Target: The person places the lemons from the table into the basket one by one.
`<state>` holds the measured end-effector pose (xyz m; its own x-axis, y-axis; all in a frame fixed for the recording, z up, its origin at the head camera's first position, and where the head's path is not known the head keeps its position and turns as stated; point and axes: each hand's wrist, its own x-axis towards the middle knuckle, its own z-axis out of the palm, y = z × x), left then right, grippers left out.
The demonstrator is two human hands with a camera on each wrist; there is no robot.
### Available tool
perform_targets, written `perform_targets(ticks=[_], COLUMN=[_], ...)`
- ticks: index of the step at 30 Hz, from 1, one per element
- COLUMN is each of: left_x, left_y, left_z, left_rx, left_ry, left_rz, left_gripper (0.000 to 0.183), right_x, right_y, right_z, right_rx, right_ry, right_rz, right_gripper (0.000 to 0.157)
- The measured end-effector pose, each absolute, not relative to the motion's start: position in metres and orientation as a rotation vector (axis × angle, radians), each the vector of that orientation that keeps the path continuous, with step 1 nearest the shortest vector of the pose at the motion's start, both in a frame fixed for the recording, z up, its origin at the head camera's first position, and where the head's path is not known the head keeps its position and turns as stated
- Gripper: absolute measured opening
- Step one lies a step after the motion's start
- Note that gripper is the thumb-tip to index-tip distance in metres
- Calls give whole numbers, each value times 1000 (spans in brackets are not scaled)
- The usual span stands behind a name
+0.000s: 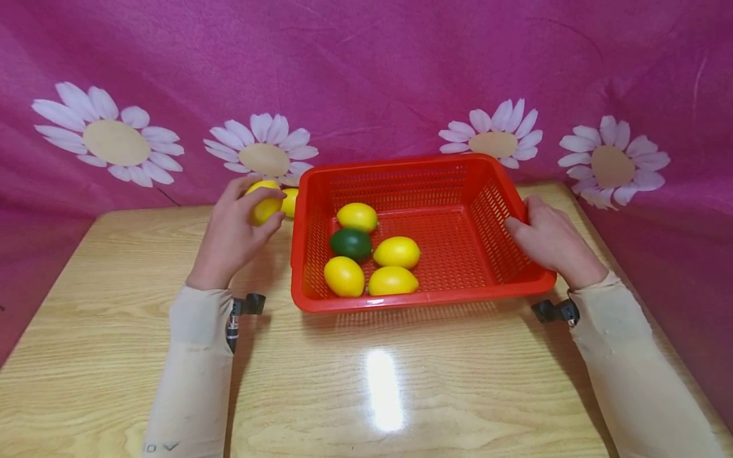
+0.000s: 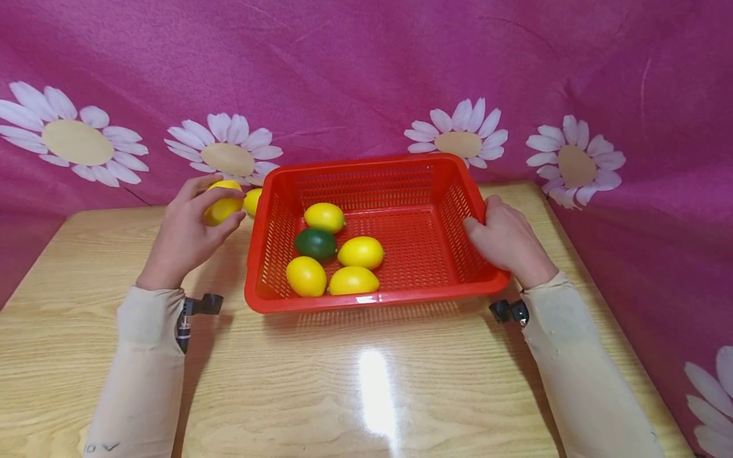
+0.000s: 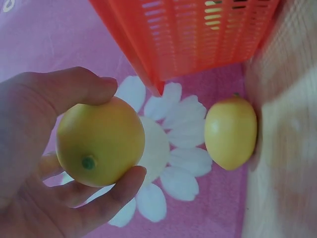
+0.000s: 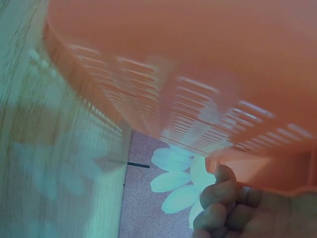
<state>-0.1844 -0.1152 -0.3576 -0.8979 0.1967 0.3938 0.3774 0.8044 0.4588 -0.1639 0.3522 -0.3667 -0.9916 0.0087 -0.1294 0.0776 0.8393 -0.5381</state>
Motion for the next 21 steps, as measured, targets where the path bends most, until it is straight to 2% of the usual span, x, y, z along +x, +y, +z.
perform_targets(ticks=[21], left_x=[-165], left_y=[-89], left_z=[-339], left_rx=[-609], left_ry=[-2588], left_rz=[-813], left_gripper=[28], right_x=[-163], right_y=[352], right_z=[-366], right_rx=[84], right_ry=[2860], right_rz=[-878], right_gripper=[50])
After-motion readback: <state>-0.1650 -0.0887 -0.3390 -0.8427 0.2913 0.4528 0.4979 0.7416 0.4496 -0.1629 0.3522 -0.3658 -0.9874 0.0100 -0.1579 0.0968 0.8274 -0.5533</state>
